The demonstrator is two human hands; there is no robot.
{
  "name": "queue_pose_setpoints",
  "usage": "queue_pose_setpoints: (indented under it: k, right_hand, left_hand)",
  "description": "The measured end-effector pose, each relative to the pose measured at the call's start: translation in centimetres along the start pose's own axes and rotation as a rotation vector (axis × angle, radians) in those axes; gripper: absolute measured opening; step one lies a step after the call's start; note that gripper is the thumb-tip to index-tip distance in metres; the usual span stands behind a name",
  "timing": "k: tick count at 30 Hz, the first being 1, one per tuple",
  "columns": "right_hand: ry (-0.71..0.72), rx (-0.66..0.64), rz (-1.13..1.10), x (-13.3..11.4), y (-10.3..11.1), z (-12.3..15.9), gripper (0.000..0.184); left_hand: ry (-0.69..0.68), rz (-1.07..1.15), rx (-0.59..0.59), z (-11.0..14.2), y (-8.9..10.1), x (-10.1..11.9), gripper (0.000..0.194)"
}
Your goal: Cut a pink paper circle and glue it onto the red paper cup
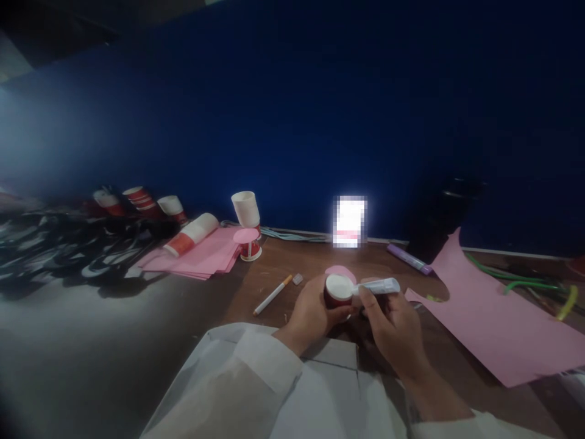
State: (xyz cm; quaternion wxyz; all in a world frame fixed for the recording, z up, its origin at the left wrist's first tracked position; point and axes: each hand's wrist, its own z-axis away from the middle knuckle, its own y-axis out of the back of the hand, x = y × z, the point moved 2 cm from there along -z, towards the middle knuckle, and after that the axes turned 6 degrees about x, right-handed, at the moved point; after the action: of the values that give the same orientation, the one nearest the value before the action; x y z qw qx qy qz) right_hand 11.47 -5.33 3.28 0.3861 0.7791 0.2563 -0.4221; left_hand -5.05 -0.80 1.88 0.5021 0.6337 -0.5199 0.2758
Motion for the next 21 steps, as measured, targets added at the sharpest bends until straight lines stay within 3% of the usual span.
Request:
queue_pose_setpoints:
  k: [8,13,21]
  right_hand:
    - [0.035,0.027,0.143,-0.02,0.08,-0.41,0.042]
    - [0.003,0.044,0.091,-0.34,0.07,-0.20,0.044]
    - [0.124,0.114,0.207,0.19,-0.17,-0.79,0.044]
  left_hand:
    - [0.021,-0.005,-0.006,-0.01,0.08,0.03,0.048]
    - [0.003,-0.004,-0.016,-0.05,0.27,0.17,0.046]
    - [0.067,-0.051,-0.015,-0.09,0.23,0.18,0.048]
